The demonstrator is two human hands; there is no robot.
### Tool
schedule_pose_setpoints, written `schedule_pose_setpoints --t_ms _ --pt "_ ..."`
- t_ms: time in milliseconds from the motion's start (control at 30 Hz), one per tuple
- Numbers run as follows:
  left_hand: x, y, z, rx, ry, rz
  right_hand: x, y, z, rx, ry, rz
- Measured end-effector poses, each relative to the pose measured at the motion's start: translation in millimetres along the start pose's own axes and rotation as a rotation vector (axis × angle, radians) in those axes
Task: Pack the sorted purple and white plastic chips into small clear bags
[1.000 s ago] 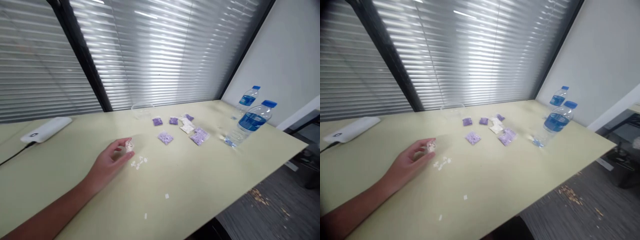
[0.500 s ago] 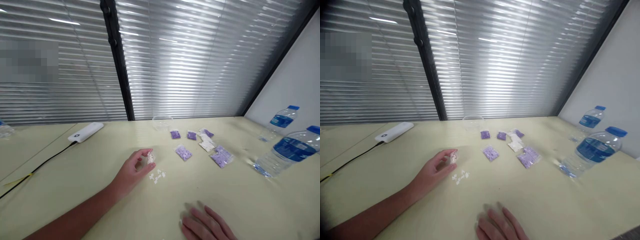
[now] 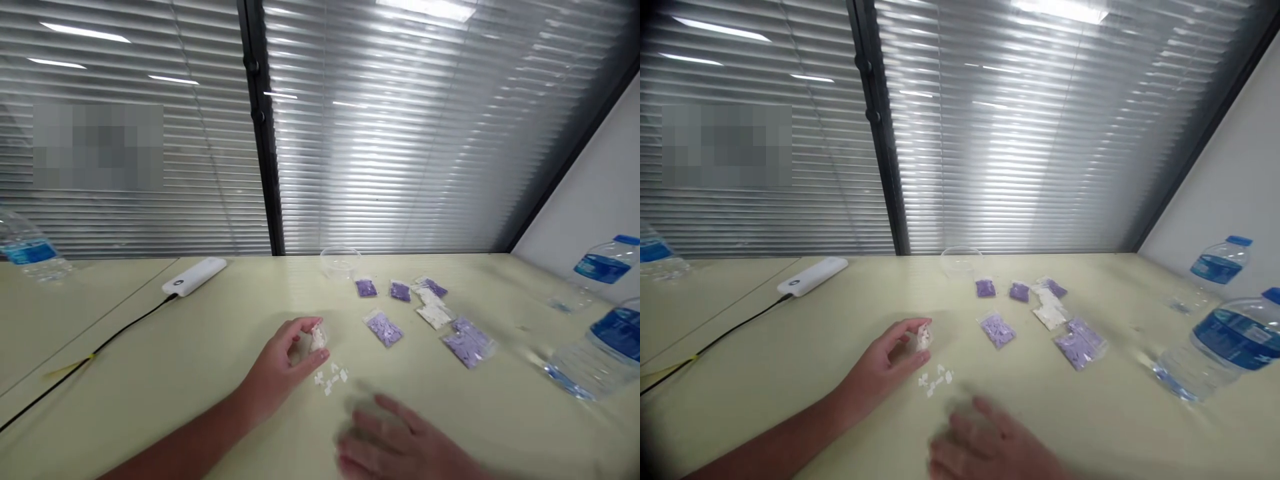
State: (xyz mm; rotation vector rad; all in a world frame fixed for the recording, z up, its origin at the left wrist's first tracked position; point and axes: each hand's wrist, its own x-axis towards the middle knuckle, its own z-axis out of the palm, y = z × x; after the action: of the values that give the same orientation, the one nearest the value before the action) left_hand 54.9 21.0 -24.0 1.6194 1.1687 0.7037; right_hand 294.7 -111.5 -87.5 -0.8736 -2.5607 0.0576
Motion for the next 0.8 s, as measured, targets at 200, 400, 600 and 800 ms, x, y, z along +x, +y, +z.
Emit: schedule_pose_setpoints --t_ms 200,400,600,800 --pt "1 -1 0.2 -0.021 0.023 0.007 48 32 -30 0.07 0.146 0.11" --pt "3 -4 -0.9 -0.042 0.036 -0.008 74 57 -10 0.019 0.28 0.424" --pt "5 -9 -1.7 -0.082 0.044 -0.003 96 43 6 -0.148 0.017 0.539" --pt "8 -12 -2.8 -0.088 0.051 -0.024 109 37 18 -0.257 -0.019 0.303"
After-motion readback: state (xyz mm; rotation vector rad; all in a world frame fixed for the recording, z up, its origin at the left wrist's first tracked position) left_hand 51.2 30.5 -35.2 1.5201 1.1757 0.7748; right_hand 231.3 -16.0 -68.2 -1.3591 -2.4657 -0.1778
